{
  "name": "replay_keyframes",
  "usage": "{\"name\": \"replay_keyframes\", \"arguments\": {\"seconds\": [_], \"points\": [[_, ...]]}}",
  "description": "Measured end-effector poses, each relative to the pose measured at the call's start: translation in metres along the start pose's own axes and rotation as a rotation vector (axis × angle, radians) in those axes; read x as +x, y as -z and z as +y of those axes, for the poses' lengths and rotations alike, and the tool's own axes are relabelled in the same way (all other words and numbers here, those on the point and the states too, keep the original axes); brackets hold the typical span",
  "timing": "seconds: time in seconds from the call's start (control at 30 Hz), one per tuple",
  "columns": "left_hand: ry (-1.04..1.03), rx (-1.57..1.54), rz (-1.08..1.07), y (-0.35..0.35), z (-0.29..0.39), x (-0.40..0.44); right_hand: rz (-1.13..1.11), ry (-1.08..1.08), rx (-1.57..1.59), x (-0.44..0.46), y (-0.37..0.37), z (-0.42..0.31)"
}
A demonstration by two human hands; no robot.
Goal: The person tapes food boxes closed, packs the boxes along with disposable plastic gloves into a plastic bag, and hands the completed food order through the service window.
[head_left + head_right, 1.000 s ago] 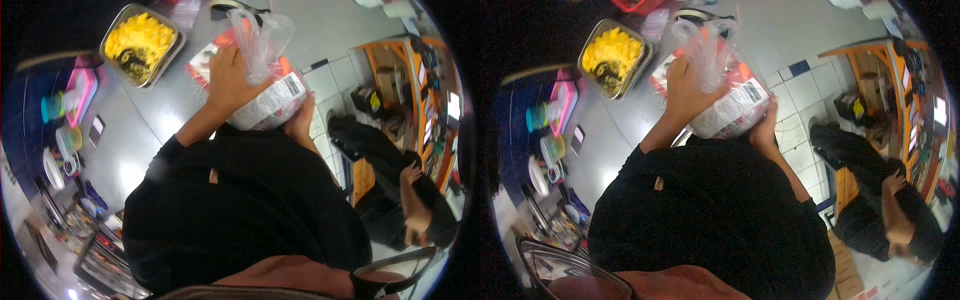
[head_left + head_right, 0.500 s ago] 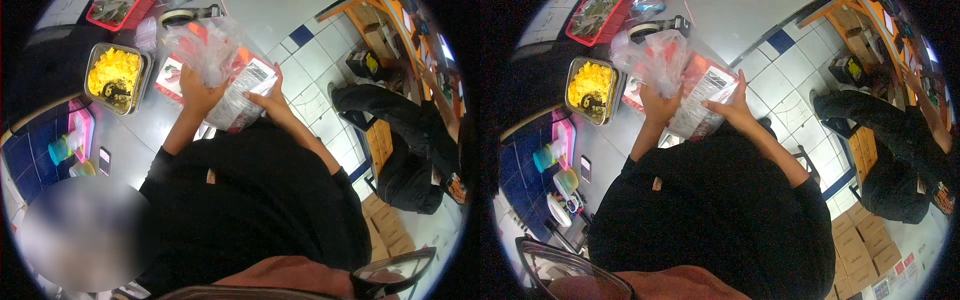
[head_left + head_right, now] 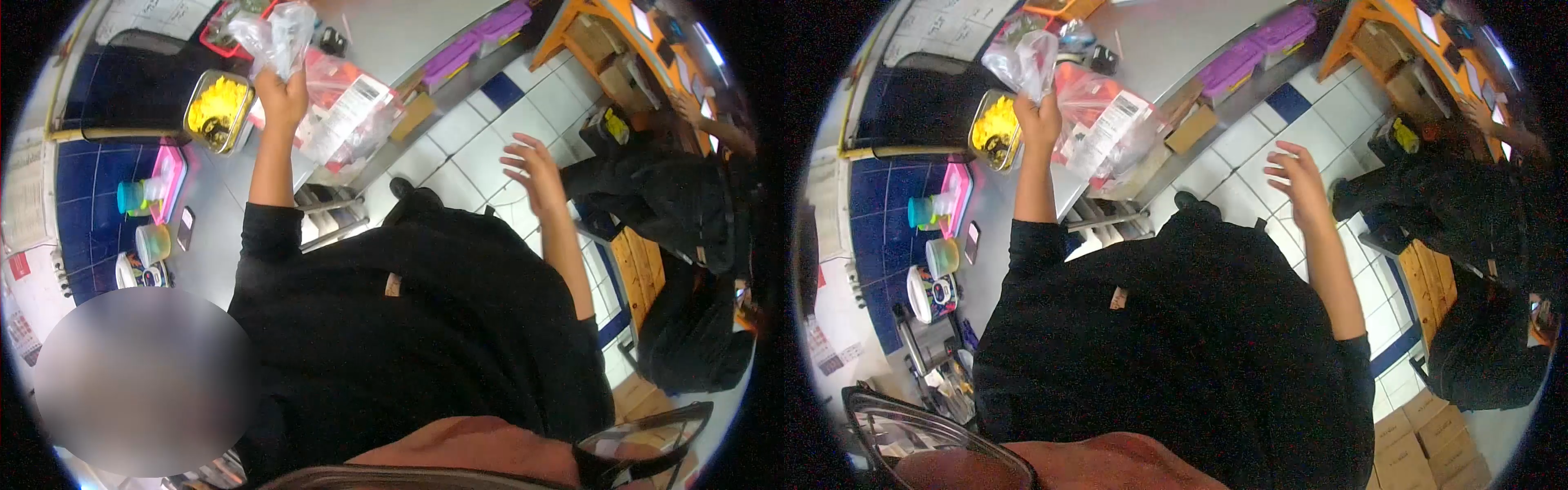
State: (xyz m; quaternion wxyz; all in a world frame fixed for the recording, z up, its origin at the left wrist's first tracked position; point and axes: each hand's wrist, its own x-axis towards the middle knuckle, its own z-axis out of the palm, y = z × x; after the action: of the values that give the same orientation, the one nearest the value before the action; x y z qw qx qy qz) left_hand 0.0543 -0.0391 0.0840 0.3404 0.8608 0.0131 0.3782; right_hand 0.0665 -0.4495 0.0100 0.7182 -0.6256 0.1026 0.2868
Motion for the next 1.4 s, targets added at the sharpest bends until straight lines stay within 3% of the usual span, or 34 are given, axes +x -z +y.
{"name": "replay_keyframes", "arguments": {"seconds": [0.13,0.2,0.27,0.33,0.37,0.43,0.47,0.5,0.57,0.6,0.67,0.73,0.77,0.83,0.87,0.9,0.93,0.97,1.03,1.07,1.13,1.2,1.23,1.3,1.33,1.37,1.4], "points": [[-0.126,0.082,0.039,-0.013,0.061,0.010,-0.008,0.266,-0.133,-0.029,0.045,-0.063],[-0.252,0.016,0.112,-0.022,0.098,0.030,-0.184,0.528,-0.213,-0.035,0.049,-0.100],[0.008,-0.391,0.121,-0.046,0.142,0.045,-0.297,0.675,-0.290,-0.050,0.031,-0.141],[-0.286,-0.474,-0.096,-0.062,0.191,0.054,-0.262,1.145,-0.641,-0.060,0.017,-0.177],[-0.427,-0.352,-0.104,-0.078,0.205,0.063,-0.270,1.311,-0.694,-0.059,0.011,-0.191],[-0.714,-0.126,-0.074,-0.110,0.234,0.080,-0.231,1.411,-0.763,-0.046,0.005,-0.202],[-0.818,-0.161,-0.206,-0.126,0.247,0.090,-0.236,1.510,-0.816,-0.036,0.008,-0.209],[-0.922,-0.191,-0.336,-0.143,0.256,0.101,-0.214,1.512,-0.831,-0.023,0.018,-0.217],[-0.936,-0.273,-0.383,-0.185,0.258,0.114,-0.458,1.152,-0.794,0.014,0.042,-0.230],[-0.942,-0.314,-0.408,-0.206,0.260,0.121,-0.437,1.159,-0.811,0.029,0.055,-0.237],[-1.112,-0.320,-0.568,-0.240,0.276,0.152,-0.201,1.106,-1.021,0.053,0.087,-0.243],[-1.159,-0.446,-0.610,-0.291,0.264,0.184,0.036,1.442,-1.104,0.083,0.120,-0.258],[-1.192,-0.557,-0.646,-0.321,0.262,0.207,0.061,1.456,-1.145,0.096,0.137,-0.273],[-1.225,-0.649,-0.653,-0.377,0.264,0.254,0.361,1.476,-1.241,0.119,0.168,-0.297],[-1.232,-0.718,-0.710,-0.399,0.265,0.273,0.374,1.462,-1.266,0.137,0.189,-0.303],[-1.054,-0.796,-0.758,-0.413,0.268,0.291,0.476,1.503,-0.907,0.151,0.201,-0.317],[-1.070,-0.821,-0.742,-0.435,0.268,0.314,0.619,1.488,-0.459,0.167,0.212,-0.333],[-0.943,-0.815,-0.664,-0.461,0.263,0.335,0.712,1.516,0.034,0.182,0.224,-0.350],[-0.646,-0.758,-0.599,-0.523,0.247,0.362,1.117,1.463,0.091,0.169,0.225,-0.413],[-0.438,-0.787,-0.602,-0.565,0.236,0.366,1.376,1.399,-0.474,0.152,0.243,-0.440],[0.173,-1.198,-0.866,-0.646,0.224,0.355,1.486,1.422,-0.514,0.150,0.263,-0.499],[0.828,-1.495,-1.741,-0.688,0.231,0.341,1.545,1.362,-0.679,0.151,0.279,-0.559],[0.938,-1.996,-1.903,-0.698,0.249,0.328,1.543,1.289,-0.815,0.152,0.299,-0.586],[1.012,-2.489,-1.957,-0.714,0.293,0.320,1.545,1.196,-0.997,0.155,0.340,-0.633],[0.988,-2.440,-1.927,-0.725,0.314,0.337,1.563,1.189,-1.048,0.159,0.360,-0.657],[0.751,-2.456,-2.066,-0.747,0.325,0.355,1.576,1.114,-0.944,0.158,0.386,-0.684],[0.596,-2.482,-1.932,-0.771,0.338,0.367,1.548,1.140,-0.901,0.162,0.413,-0.708]]}}
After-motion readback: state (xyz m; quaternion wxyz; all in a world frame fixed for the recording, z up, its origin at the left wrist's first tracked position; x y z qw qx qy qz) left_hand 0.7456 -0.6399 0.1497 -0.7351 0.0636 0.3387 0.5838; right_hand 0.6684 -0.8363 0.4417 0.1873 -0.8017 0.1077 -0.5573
